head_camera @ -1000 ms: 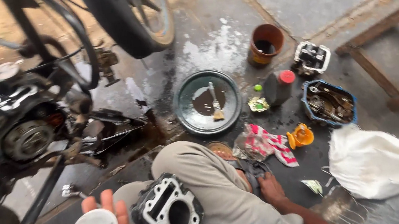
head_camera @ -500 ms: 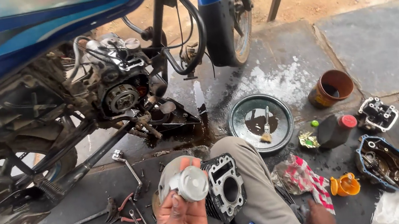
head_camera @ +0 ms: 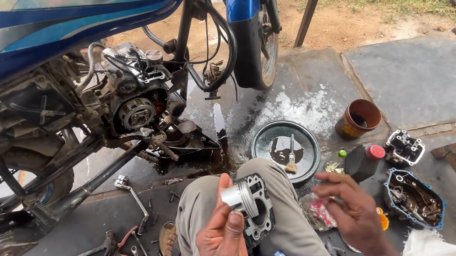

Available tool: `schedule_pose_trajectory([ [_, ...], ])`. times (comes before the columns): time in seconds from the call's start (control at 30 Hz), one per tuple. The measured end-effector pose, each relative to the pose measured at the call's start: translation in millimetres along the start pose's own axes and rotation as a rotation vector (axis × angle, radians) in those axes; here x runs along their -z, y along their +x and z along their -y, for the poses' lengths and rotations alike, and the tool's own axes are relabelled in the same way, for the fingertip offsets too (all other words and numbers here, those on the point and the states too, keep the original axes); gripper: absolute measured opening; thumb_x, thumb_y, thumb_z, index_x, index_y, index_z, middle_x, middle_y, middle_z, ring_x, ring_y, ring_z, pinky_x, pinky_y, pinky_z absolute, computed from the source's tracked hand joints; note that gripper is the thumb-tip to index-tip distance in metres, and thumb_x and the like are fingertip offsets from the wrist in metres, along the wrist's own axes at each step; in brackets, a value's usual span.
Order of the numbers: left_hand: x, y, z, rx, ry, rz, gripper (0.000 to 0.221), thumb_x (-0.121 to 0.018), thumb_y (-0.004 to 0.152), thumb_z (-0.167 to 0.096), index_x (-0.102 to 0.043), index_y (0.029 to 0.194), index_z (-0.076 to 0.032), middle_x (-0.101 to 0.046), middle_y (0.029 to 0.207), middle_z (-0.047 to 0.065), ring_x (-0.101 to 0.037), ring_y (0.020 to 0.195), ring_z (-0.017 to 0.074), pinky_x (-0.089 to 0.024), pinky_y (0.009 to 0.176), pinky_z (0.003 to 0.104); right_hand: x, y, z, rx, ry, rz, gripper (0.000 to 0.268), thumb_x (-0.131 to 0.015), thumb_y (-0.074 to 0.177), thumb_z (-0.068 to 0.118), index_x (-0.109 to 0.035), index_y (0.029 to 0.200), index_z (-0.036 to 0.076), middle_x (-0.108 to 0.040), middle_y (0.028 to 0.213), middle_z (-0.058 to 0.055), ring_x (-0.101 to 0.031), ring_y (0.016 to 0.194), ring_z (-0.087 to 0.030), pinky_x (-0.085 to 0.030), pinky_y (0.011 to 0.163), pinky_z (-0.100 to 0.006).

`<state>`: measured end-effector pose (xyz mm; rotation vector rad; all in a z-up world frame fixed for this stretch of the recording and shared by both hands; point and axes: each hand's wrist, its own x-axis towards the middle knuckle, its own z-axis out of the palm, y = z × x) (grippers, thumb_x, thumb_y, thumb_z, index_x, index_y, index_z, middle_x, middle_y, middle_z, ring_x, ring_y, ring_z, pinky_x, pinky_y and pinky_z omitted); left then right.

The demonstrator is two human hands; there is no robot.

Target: Inspecting and preparing the cylinder block and piston for motorcycle engine repair.

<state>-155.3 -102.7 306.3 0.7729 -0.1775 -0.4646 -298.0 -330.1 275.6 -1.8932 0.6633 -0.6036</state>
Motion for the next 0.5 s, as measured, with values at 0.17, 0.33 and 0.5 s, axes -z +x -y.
schedule_pose_trajectory([
  [0.17, -6.3, -2.1, -11.5, 0.01, 0.253, 0.073, 0.042, -0.066, 0.097, -0.015, -0.065, 0.125, 0.015, -0.033, 0.169, 0.022, -0.043, 0.146, 0.0309, -0.04, 0.111, 0.038, -5.1, -2.4, 107.0, 0.448, -0.098, 0.198, 0.049, -0.073, 0.082, 0.004, -0.059, 0.129, 0.004, -0.064, 0.14, -0.017, -0.063, 0.129, -0.028, -0.049, 0.105, -0.039],
  [0.33, -18.8, 0.7, -41.1, -0.314, 0.933, 0.295, 0.029, -0.067, 0.098, -0.016, -0.073, 0.115, 0.007, -0.035, 0.167, 0.024, -0.018, 0.161, 0.0412, -0.026, 0.122, 0.049, -8.5, 3.5, 125.9, 0.569, -0.038, 0.385, 0.074, -0.077, 0.086, 0.016, -0.041, 0.15, 0.003, -0.052, 0.153, -0.021, -0.043, 0.147, -0.04, -0.035, 0.119, -0.05],
  [0.5, -26.3, 4.0, -49.0, -0.613, 1.391, 0.462, 0.023, -0.067, 0.094, -0.015, -0.071, 0.106, 0.004, -0.03, 0.164, 0.025, -0.011, 0.155, 0.0503, -0.013, 0.121, 0.065, -2.9, 5.4, 126.4, 0.553, 0.034, 0.395, 0.073, -0.077, 0.088, 0.02, -0.045, 0.15, 0.002, -0.053, 0.154, -0.019, -0.049, 0.145, -0.037, -0.037, 0.119, -0.05],
])
